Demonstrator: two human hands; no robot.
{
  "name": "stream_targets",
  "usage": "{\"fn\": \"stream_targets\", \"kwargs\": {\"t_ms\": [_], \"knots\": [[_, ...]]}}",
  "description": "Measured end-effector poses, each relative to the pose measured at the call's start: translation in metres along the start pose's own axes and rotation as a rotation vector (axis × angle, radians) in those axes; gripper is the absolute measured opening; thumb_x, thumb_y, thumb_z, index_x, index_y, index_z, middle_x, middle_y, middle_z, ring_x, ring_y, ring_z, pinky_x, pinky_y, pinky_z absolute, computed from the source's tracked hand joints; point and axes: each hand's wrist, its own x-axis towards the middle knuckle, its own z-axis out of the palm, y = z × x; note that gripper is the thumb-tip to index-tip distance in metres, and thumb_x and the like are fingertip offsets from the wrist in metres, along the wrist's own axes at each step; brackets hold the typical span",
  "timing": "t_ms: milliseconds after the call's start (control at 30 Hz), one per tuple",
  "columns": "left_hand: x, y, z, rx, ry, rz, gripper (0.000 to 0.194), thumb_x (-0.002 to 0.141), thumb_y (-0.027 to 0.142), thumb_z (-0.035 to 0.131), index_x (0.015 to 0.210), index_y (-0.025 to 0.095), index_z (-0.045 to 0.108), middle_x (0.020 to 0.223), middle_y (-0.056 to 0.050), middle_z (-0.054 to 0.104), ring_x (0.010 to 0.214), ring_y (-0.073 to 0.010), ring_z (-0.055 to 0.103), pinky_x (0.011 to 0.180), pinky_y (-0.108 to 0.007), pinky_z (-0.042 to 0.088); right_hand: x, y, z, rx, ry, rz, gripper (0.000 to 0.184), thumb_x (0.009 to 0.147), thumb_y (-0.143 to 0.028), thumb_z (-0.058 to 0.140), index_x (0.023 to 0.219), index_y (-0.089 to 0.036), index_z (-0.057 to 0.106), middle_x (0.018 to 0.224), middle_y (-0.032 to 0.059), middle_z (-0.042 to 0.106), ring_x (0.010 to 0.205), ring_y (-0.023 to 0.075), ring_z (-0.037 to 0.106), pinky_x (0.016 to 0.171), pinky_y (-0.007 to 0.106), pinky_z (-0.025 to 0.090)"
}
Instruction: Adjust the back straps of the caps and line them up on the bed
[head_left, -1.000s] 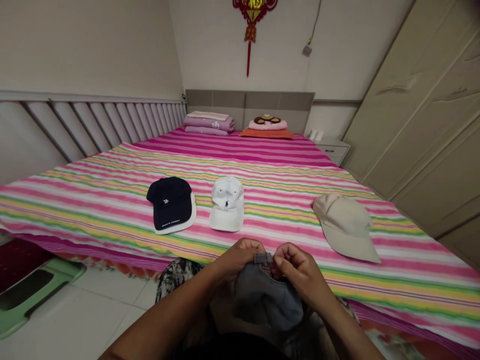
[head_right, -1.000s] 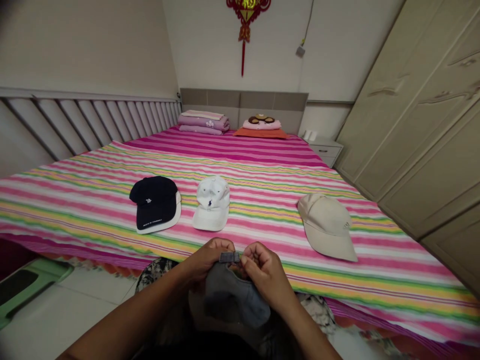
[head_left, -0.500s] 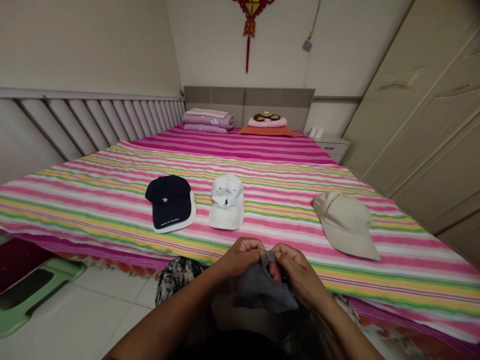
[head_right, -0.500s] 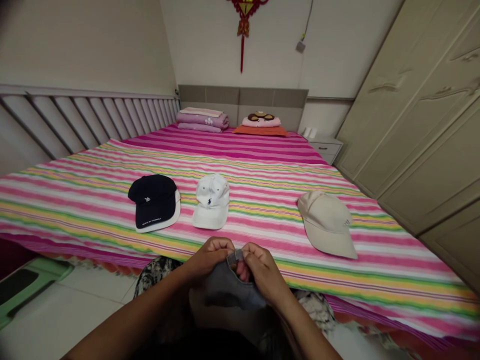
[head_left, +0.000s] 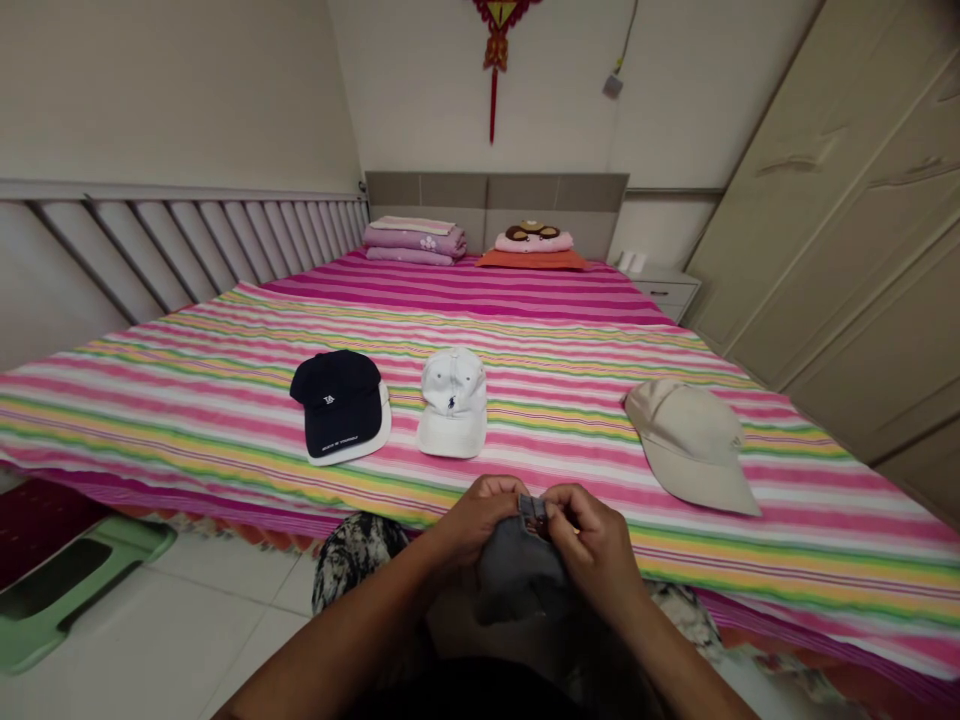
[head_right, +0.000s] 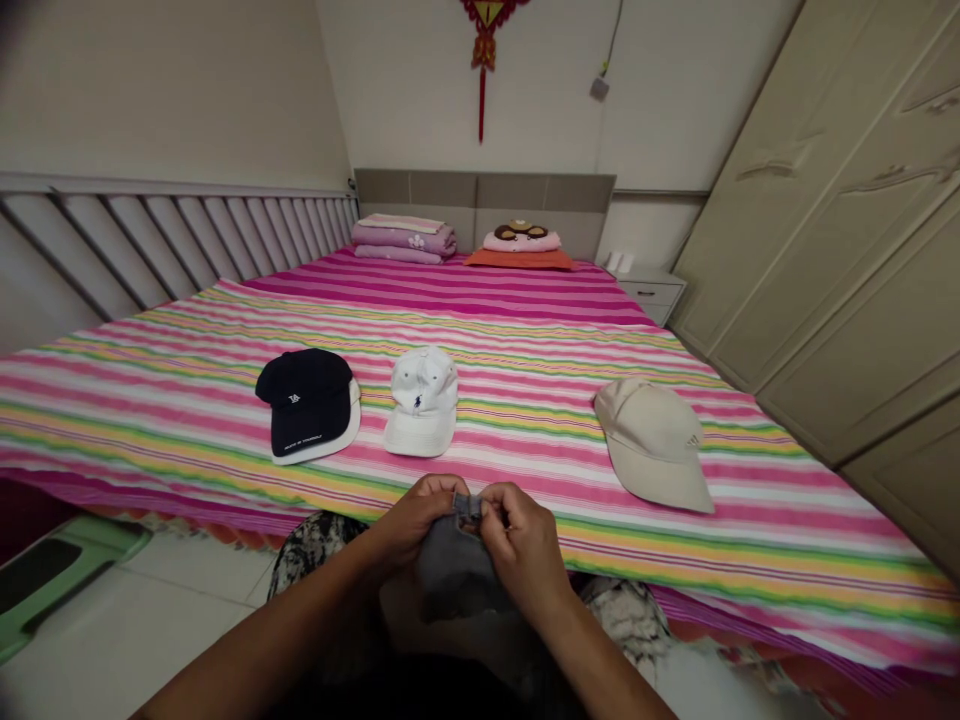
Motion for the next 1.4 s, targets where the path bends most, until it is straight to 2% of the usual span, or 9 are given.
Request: {"fn": "stream_targets", "kwargs": {"t_ms": [133, 367, 533, 667, 733, 933, 1100, 1267, 1400], "knots": [[0.002, -0.003, -0.001, -0.082, -0.04, 0.039, 0.014, 0.061, 0.022, 0.061, 0.058, 0.012, 0.053, 0.049, 0.0, 0.054, 0.041, -0.0068, 0.044, 0.044, -0.018, 0.031, 0.001, 0.001, 0.004, 0.508, -0.015, 0.416, 0.019, 0.078, -0.038, 0.049, 0.074, -0.019, 0.047, 0.049, -0.0022, 0.055, 0.043, 0.0116, 0.048, 0.046, 0.023, 0.036], [0.004, -0.006, -0.003, -0.066, -0.028, 0.035, 0.014, 0.061, 0.022, 0.063, 0.058, 0.011, 0.054, 0.047, 0.001, 0.053, 0.039, -0.0054, 0.042, 0.043, -0.017, 0.03, 0.003, 0.003, -0.002, 0.379, -0.046, 0.222, 0.023, 0.069, -0.038, 0.064, 0.074, -0.018, 0.054, 0.058, -0.0024, 0.052, 0.053, 0.0114, 0.046, 0.051, 0.023, 0.035], [0.002, -0.005, -0.001, -0.12, -0.04, 0.03, 0.016, 0.06, 0.023, 0.064, 0.058, 0.012, 0.053, 0.049, 0.001, 0.054, 0.041, -0.0062, 0.044, 0.045, -0.018, 0.033, 0.006, 0.005, -0.003, 0.697, 0.077, 0.344, 0.027, 0.075, -0.046, 0.054, 0.078, -0.019, 0.049, 0.067, -0.0015, 0.055, 0.043, 0.0067, 0.039, 0.043, 0.021, 0.029], [0.001, 0.0, -0.004, -0.102, 0.001, 0.033, 0.014, 0.056, 0.02, 0.066, 0.061, 0.011, 0.056, 0.052, 0.0, 0.056, 0.045, -0.007, 0.047, 0.047, -0.018, 0.035, 0.006, 0.007, -0.014, 0.509, -0.272, 0.377, 0.032, 0.067, -0.046, 0.062, 0.069, -0.016, 0.052, 0.056, -0.0036, 0.049, 0.042, 0.0061, 0.035, 0.04, 0.02, 0.021], [0.001, 0.003, -0.005, -0.096, 0.013, 0.05, 0.015, 0.055, 0.021, 0.066, 0.059, 0.011, 0.056, 0.051, 0.0, 0.056, 0.043, -0.0061, 0.045, 0.044, -0.018, 0.032, 0.005, 0.008, -0.021, 0.48, -0.343, 0.391, 0.033, 0.067, -0.044, 0.064, 0.06, -0.016, 0.048, 0.049, -0.0059, 0.041, 0.041, 0.0049, 0.028, 0.04, 0.019, 0.017], [0.002, 0.014, 0.001, -0.167, 0.005, 0.09, 0.02, 0.055, 0.028, 0.067, 0.06, 0.012, 0.056, 0.051, 0.0, 0.053, 0.042, -0.0068, 0.044, 0.042, -0.019, 0.031, 0.008, 0.005, -0.033, 0.816, -0.106, 0.47, 0.029, 0.07, -0.033, 0.058, 0.056, -0.019, 0.039, 0.044, -0.0082, 0.027, 0.04, 0.0059, 0.015, 0.038, 0.019, 0.014], [0.002, 0.026, -0.002, -0.348, 0.105, 0.324, 0.023, 0.055, 0.028, 0.068, 0.054, 0.014, 0.05, 0.05, 0.002, 0.048, 0.046, -0.0058, 0.042, 0.046, -0.017, 0.032, 0.014, 0.004, -0.045, 1.108, 0.132, 0.438, 0.026, 0.062, -0.029, 0.062, 0.054, -0.019, 0.04, 0.046, -0.0082, 0.025, 0.038, 0.0053, 0.018, 0.034, 0.015, 0.022], [0.0, 0.022, -0.007, -0.248, 0.072, 0.188, 0.023, 0.06, 0.029, 0.069, 0.064, 0.011, 0.055, 0.058, -0.001, 0.054, 0.049, -0.0058, 0.045, 0.049, -0.017, 0.034, 0.013, 0.001, -0.04, 0.985, 0.046, 0.344, 0.027, 0.073, -0.032, 0.059, 0.057, -0.018, 0.043, 0.048, -0.0062, 0.034, 0.038, 0.0048, 0.024, 0.034, 0.014, 0.028], [-0.003, 0.019, -0.014, -0.211, -0.005, 0.183, 0.025, 0.067, 0.035, 0.064, 0.073, 0.013, 0.055, 0.058, -0.001, 0.055, 0.05, -0.0077, 0.048, 0.049, -0.018, 0.035, 0.021, -0.001, -0.037, 1.077, 0.098, 0.355, 0.023, 0.071, -0.034, 0.062, 0.063, -0.019, 0.047, 0.051, -0.0071, 0.031, 0.037, 0.0041, 0.024, 0.033, 0.013, 0.029]]}}
